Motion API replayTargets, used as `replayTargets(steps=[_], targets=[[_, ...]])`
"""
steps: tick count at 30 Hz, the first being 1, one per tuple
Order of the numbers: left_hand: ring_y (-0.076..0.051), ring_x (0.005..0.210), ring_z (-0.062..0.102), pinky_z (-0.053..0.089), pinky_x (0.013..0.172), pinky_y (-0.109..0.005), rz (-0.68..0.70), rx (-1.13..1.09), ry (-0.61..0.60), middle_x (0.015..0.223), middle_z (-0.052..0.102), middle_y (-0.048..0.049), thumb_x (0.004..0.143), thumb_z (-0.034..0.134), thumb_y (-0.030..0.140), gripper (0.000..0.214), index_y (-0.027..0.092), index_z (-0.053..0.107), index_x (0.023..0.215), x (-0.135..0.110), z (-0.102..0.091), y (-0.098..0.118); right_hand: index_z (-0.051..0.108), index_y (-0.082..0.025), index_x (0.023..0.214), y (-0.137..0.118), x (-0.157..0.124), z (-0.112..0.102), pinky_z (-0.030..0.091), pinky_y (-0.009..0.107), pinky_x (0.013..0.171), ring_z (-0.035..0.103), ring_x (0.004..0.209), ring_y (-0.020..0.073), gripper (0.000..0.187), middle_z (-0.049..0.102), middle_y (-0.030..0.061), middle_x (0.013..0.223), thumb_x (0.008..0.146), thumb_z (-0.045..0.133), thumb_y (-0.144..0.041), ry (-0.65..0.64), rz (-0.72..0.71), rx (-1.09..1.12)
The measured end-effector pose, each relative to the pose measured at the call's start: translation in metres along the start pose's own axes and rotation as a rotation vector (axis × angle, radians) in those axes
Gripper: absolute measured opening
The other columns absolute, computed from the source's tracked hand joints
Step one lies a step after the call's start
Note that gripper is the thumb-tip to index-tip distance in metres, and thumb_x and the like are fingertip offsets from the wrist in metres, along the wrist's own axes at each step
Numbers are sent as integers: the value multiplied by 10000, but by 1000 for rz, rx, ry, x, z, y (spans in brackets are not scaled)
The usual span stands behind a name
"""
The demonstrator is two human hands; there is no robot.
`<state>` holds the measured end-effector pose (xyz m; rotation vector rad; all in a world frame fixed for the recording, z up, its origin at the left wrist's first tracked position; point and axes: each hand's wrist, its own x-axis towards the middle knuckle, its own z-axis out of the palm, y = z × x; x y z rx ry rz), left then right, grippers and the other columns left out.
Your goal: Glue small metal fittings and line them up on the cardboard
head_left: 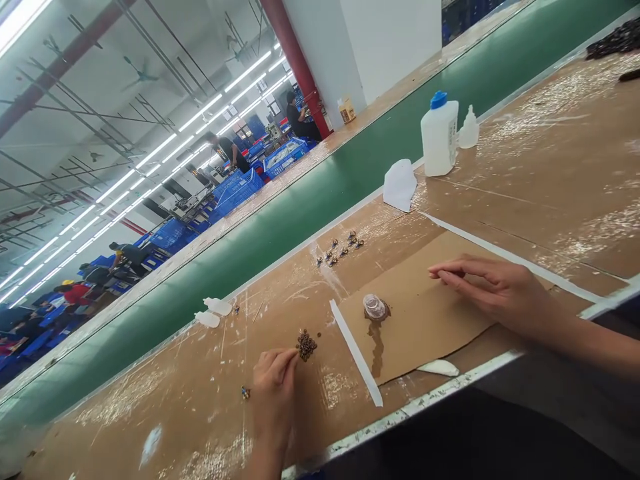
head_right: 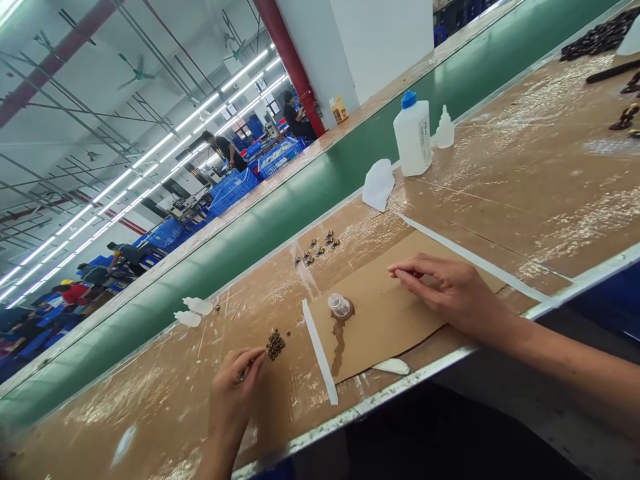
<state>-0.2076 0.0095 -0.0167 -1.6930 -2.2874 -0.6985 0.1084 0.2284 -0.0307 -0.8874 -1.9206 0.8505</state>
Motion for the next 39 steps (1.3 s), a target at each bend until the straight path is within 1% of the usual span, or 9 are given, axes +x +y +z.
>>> replayTargets(steps=[6,12,17,21,25,28,31,35,39], targets=[[-168,780,574,417,733,-320,158,79,-18,803,674,-5,840,576,261,120,225,691,839,24,22,17,676,-216,915,0,1,-1,472,229,625,602,867,165,257,659,42,942,867,524,-417,-8,-29,37],[-176,763,552,368,726,-327,222,211,-25,790,660,-4,835,573,182,107,213,676,843,30,27,28,671,-218,913,-1,1,-2,486,261,686,608,852,177,248,658,48,931,880,512,-406,-17,-34,50],[-172,764,526,343,750,-331,277,294,-23,767,635,-7,859,528,159,147,201,652,792,32,28,34,663,-230,920,-2,1,-3,489,250,648,617,829,164,221,659,36,919,885,506,-382,-1,-69,37],[-171,753,507,320,779,-347,332,336,-10,764,627,-3,861,522,156,152,213,642,788,17,22,43,662,-225,916,-2,1,-2,487,240,643,619,820,153,210,660,32,905,885,508,-364,11,-95,34],[-191,758,502,326,805,-376,363,444,59,750,631,-22,844,540,145,119,208,641,837,-20,14,49,661,-232,917,-3,1,-2,492,255,678,614,824,157,211,658,31,909,885,503,-368,3,-67,28],[-203,754,514,337,802,-389,310,482,118,750,657,-34,824,576,159,98,205,636,885,-47,14,47,659,-245,918,-6,0,-2,496,276,704,612,844,170,212,658,26,918,879,501,-382,-18,-41,23],[-188,740,531,353,768,-361,198,394,164,785,673,-27,833,578,165,121,223,635,922,-64,17,44,659,-249,898,-8,0,-3,501,293,716,615,844,181,215,663,27,916,871,499,-391,-14,-42,13],[-173,776,561,379,744,-325,54,218,194,848,669,-30,865,540,200,182,239,647,1006,-73,18,43,659,-238,898,-10,-1,-4,506,296,702,621,838,188,208,672,34,914,868,503,-372,-1,-47,-7],[-163,741,556,398,725,-315,-25,141,245,843,659,-25,852,551,199,185,243,674,984,-79,16,45,653,-265,895,-16,-2,-4,503,311,687,614,848,197,199,672,21,928,873,486,-371,3,-19,-25]])
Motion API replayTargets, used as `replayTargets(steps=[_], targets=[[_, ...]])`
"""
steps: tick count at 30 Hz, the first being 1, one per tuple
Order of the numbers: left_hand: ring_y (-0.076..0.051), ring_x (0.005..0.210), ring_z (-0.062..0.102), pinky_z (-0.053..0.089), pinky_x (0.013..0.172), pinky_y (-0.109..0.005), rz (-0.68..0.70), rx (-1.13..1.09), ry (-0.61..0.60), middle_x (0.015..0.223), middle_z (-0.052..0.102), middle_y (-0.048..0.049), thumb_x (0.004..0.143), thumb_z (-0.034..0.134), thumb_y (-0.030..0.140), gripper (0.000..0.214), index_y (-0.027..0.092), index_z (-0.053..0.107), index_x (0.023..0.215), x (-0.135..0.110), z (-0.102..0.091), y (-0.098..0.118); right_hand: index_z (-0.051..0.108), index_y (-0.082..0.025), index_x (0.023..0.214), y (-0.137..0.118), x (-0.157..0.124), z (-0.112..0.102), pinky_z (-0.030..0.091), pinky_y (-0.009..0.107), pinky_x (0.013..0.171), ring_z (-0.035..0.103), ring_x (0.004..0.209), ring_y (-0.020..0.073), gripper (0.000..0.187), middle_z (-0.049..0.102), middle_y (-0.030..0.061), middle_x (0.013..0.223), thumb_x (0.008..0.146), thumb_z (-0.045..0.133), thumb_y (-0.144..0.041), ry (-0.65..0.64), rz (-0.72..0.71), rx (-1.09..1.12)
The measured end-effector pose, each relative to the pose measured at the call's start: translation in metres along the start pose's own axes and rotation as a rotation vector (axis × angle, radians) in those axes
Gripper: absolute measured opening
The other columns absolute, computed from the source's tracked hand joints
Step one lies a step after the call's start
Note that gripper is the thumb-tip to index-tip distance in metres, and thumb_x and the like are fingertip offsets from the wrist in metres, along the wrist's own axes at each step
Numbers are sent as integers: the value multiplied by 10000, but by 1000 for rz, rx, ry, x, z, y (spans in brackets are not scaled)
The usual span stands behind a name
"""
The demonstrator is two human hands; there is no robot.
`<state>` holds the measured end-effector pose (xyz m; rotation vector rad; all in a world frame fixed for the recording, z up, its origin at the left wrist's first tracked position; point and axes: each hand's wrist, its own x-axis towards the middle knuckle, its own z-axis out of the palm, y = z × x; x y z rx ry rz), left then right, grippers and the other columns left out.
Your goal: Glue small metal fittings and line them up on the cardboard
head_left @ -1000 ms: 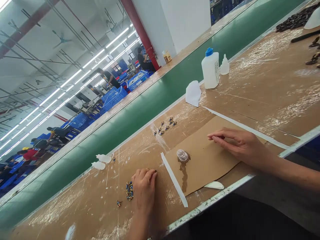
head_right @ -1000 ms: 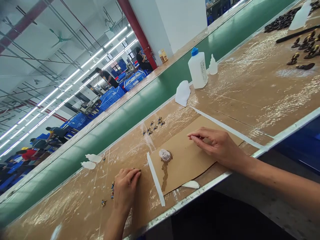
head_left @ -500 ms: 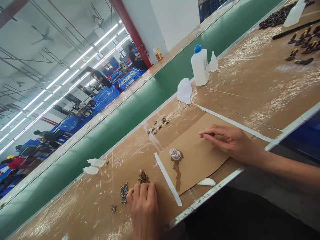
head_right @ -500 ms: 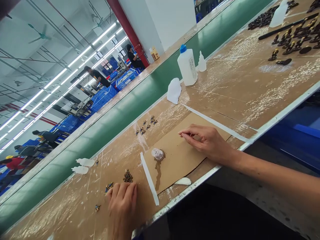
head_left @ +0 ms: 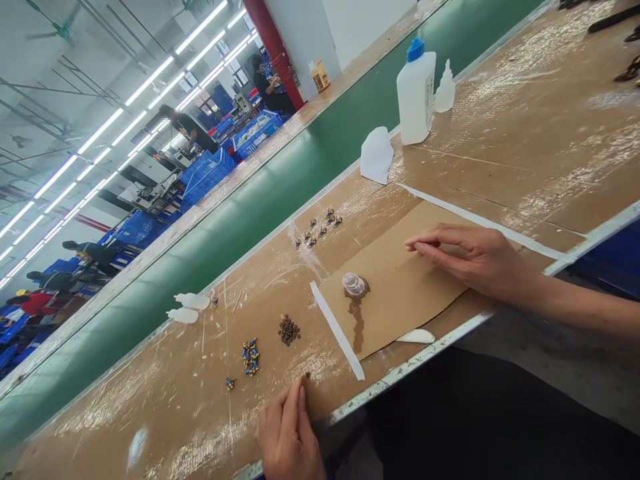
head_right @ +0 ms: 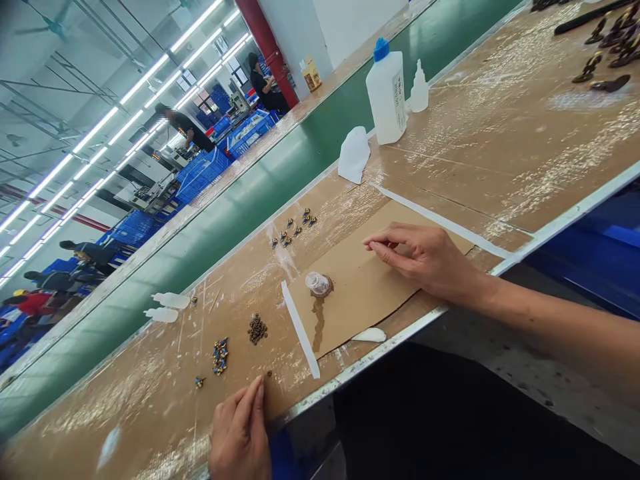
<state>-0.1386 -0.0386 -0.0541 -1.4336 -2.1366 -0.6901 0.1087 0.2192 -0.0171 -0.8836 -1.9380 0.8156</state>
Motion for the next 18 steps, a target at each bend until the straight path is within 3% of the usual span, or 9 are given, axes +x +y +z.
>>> replayTargets(steps=[6,18], targets=[[-170,749,556,402,708,-330,-44,-50,24,826,632,-20,834,579,203,190,267,683,979,-7,0,4,638,-305,892,-4,-1,1,504,351,708,605,840,200,190,663,1,926,877,470,-393,9,27,-29],[-171,786,542,388,755,-352,-59,-12,-69,840,616,-41,873,527,262,232,257,662,1061,-5,-2,6,637,-321,883,-2,0,3,503,367,746,613,872,209,200,670,-9,934,874,467,-425,-4,33,-65]])
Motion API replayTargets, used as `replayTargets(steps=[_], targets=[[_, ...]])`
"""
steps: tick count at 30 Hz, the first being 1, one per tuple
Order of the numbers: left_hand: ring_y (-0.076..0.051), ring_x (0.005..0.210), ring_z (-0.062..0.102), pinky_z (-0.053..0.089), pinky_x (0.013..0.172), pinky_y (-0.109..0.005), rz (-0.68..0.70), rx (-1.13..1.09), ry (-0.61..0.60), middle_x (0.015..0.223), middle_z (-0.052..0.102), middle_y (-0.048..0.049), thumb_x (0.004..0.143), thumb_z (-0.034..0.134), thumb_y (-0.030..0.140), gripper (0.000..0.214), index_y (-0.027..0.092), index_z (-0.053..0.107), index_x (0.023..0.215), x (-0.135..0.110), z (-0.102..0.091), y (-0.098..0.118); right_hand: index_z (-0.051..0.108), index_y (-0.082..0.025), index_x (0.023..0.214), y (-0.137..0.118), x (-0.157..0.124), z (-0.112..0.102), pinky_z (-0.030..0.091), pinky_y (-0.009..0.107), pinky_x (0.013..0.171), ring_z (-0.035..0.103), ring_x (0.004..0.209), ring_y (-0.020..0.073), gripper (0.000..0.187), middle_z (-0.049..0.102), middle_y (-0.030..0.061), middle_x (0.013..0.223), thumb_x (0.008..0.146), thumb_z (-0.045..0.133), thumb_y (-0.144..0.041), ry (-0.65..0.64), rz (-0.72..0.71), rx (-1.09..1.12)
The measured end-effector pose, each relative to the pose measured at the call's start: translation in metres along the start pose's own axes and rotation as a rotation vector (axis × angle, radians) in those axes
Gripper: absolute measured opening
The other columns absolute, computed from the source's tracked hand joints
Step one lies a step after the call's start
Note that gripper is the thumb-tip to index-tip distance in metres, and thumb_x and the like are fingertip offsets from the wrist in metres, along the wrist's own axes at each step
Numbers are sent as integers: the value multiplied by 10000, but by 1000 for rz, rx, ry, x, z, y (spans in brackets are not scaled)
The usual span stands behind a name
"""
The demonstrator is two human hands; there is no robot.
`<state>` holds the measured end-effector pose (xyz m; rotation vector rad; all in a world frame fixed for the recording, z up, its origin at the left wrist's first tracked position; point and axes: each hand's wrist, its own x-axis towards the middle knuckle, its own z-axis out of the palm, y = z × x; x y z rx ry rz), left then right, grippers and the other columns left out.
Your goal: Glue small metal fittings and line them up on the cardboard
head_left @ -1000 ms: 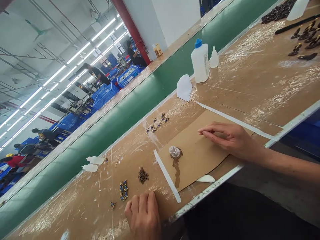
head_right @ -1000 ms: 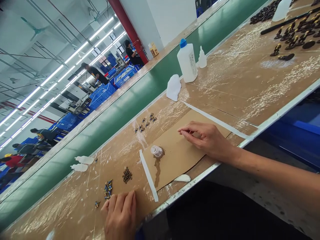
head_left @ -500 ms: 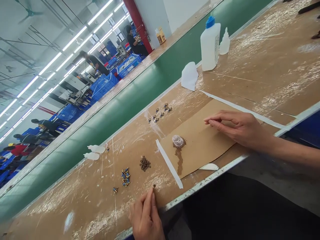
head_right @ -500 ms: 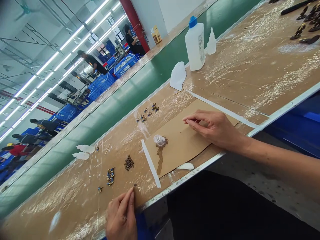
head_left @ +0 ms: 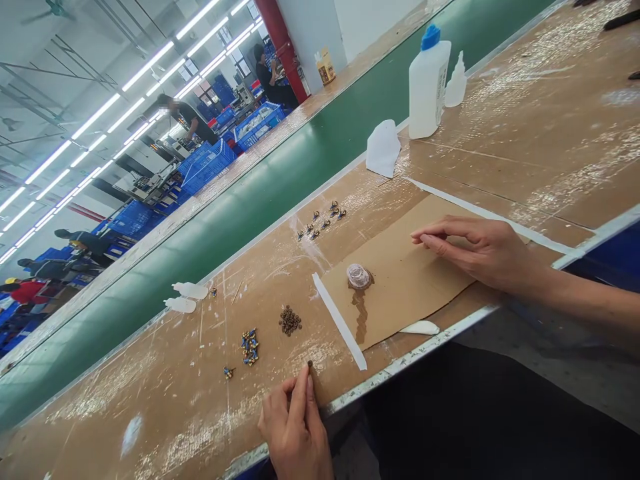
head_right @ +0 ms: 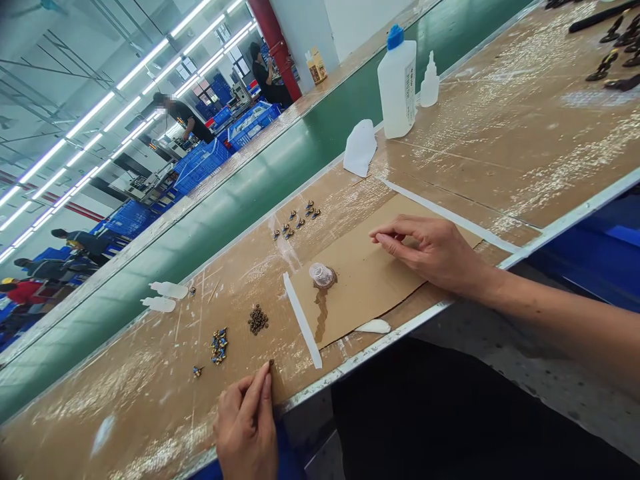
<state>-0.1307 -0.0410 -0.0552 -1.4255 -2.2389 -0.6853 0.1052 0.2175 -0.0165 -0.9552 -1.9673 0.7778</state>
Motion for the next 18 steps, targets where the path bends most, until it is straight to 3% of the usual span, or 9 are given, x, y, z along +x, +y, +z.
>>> replayTargets(steps=[9,18], targets=[[-166,769,528,372,736,-340,31,-35,16,833,591,-24,850,551,205,254,269,667,1067,1,1,-2,636,-309,874,-1,1,1,500,363,729,607,855,206,210,668,-1,921,872,461,-424,-6,1,-5],[-172,783,559,387,759,-351,-47,-62,-48,839,594,-22,880,489,265,277,308,658,1095,0,-1,0,649,-318,870,-2,0,0,520,352,722,624,859,213,222,680,-6,913,859,474,-454,4,6,8]])
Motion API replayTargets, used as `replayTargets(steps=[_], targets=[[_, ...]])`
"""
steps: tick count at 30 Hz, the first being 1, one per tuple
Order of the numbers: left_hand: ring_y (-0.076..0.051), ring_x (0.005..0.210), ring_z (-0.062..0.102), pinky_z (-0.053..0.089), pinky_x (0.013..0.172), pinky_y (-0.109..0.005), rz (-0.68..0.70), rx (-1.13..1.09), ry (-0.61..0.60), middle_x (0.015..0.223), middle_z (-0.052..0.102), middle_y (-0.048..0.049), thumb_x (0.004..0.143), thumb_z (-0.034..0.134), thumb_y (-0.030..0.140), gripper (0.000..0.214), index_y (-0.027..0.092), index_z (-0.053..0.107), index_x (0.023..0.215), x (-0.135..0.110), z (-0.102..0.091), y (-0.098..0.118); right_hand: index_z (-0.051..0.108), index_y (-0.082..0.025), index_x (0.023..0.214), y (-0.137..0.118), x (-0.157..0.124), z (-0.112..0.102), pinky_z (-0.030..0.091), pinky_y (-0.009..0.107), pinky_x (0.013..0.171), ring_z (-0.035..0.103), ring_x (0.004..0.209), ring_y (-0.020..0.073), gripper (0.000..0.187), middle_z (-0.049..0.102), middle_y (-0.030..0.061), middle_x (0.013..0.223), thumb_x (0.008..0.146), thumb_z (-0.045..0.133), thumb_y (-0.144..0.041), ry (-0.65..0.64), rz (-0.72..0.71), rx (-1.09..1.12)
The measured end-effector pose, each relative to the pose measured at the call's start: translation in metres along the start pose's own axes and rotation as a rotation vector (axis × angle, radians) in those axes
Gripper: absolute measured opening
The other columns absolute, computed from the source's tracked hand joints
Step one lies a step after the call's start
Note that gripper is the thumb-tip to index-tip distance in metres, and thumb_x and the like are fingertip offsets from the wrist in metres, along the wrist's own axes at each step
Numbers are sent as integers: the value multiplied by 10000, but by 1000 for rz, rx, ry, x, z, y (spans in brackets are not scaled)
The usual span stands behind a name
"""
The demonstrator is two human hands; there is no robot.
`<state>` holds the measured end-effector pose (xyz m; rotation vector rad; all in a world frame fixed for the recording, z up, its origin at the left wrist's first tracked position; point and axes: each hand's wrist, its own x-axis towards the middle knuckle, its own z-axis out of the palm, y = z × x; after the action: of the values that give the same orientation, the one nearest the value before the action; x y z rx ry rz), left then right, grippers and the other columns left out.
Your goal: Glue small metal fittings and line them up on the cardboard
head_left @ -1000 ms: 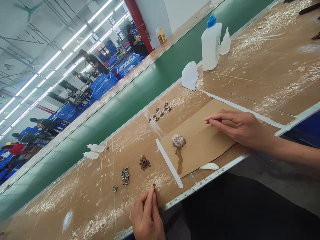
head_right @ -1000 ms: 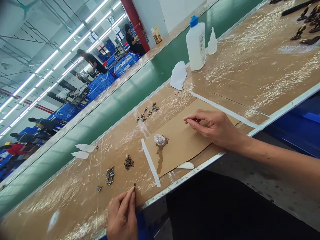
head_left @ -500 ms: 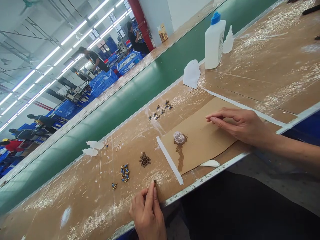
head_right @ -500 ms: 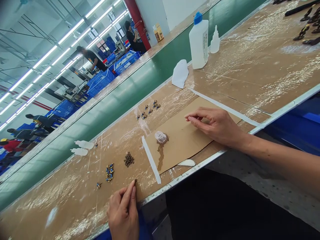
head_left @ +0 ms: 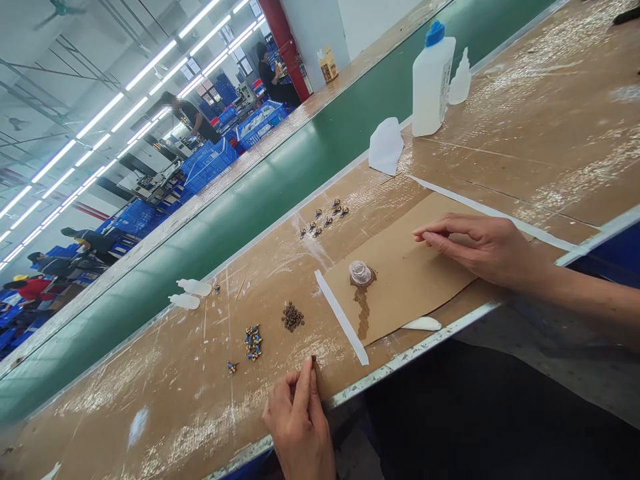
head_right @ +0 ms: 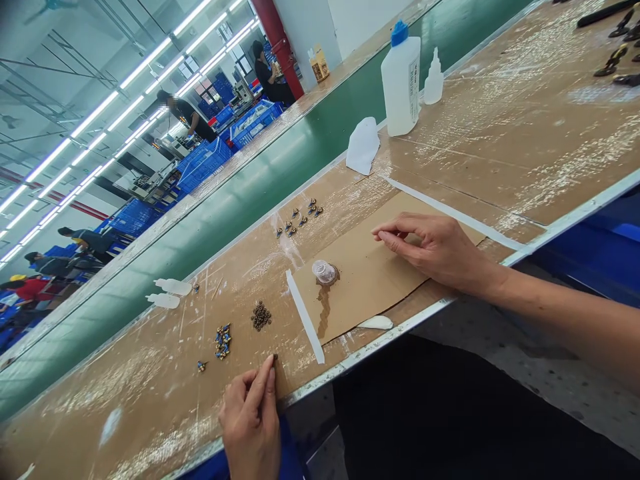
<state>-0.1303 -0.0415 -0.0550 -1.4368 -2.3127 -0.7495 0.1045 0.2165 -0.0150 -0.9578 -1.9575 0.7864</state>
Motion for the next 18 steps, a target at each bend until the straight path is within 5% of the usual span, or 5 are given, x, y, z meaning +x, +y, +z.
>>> replayTargets(steps=[7,13,18], targets=[[-177,822,584,409,806,-335,-65,77,32,892,662,-30,868,501,353,264,259,661,1056,10,-23,-42,649,-294,871,0,-1,0,516,350,714,610,858,212,223,674,12,927,856,466,-421,-1,9,6],[-226,985,614,448,887,-358,-455,43,40,1034,671,-44,786,534,483,340,237,690,960,31,-44,-97,650,-299,858,1,1,2,495,383,713,607,837,230,233,677,12,901,838,462,-435,8,16,5],[-216,888,651,492,789,-337,-503,52,-10,996,697,-19,753,573,496,326,262,702,939,47,-51,-129,659,-277,854,4,0,3,484,394,732,604,839,239,272,682,27,911,827,459,-460,28,18,-13]])
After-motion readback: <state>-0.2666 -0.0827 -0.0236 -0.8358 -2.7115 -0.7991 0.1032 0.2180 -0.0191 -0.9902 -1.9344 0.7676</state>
